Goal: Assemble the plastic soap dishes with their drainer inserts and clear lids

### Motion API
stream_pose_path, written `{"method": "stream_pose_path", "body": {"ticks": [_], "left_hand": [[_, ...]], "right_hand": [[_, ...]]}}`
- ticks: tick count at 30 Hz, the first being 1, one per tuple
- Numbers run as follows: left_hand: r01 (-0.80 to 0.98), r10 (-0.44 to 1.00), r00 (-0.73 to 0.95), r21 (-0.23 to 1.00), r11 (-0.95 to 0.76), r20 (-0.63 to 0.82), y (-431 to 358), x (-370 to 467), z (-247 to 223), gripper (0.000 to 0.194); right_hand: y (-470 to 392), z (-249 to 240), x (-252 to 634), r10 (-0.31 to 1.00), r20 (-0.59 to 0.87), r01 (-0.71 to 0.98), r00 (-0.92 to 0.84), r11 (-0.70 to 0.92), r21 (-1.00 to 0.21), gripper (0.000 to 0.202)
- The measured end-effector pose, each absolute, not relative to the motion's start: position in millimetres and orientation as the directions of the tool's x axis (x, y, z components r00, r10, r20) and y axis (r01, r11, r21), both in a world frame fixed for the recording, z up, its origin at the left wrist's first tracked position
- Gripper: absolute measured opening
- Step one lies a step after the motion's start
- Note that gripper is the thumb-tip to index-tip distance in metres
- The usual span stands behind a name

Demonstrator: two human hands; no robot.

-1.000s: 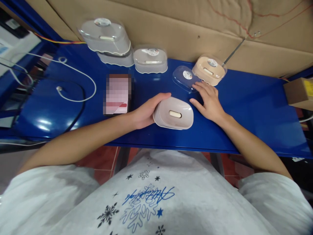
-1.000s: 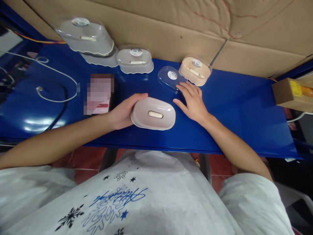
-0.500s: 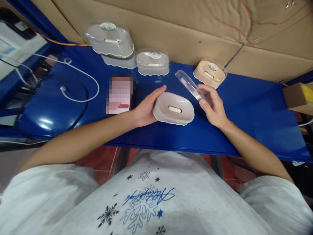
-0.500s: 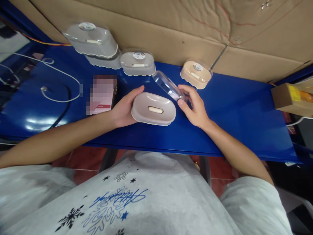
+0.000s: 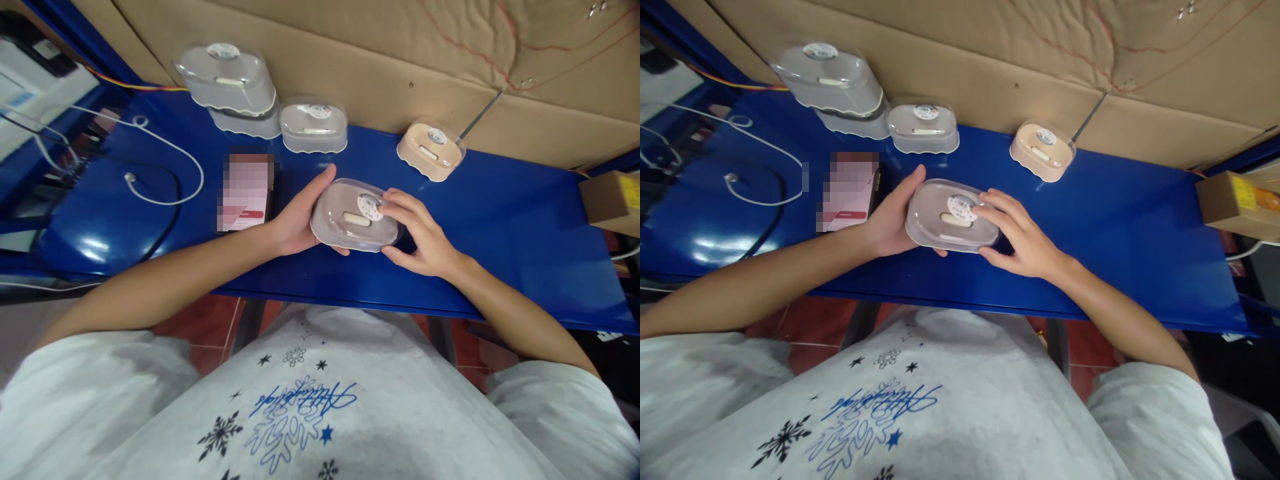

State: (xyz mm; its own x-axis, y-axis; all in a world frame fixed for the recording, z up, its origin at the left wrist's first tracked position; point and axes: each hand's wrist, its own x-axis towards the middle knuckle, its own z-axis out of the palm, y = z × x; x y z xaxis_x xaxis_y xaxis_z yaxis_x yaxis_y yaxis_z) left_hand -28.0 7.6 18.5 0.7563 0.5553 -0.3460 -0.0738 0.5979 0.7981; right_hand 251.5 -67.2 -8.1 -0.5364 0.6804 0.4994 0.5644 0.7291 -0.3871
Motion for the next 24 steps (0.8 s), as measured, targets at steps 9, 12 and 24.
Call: {"method": "stream_pose_path", "body": {"ticks": [9,12,24], "left_hand": [[-0.047,0.577,0.753,0.849,0.526,-0.316,4.1,-29.1,18.4,0.090],[-0.048,0.596,0.743,0.864,0.502,-0.304,2.7,-27.7,19.4,0.088],[-0.110,0.600,0.741,0.828,0.550,-0.300,3.4,-25.4,17.6,0.080]], "right_hand": [[-65.7,-7.2,253.3,0.652,0.490,0.543,-0.578,0.756,-0.365,0.083],[-64.9,-8.2,253.4,0.629,0.502,0.538,-0.594,0.774,-0.334,0.086],[-62.5,-12.2,253.8,0.677,0.453,0.572,-0.580,0.734,-0.366,0.097]]}}
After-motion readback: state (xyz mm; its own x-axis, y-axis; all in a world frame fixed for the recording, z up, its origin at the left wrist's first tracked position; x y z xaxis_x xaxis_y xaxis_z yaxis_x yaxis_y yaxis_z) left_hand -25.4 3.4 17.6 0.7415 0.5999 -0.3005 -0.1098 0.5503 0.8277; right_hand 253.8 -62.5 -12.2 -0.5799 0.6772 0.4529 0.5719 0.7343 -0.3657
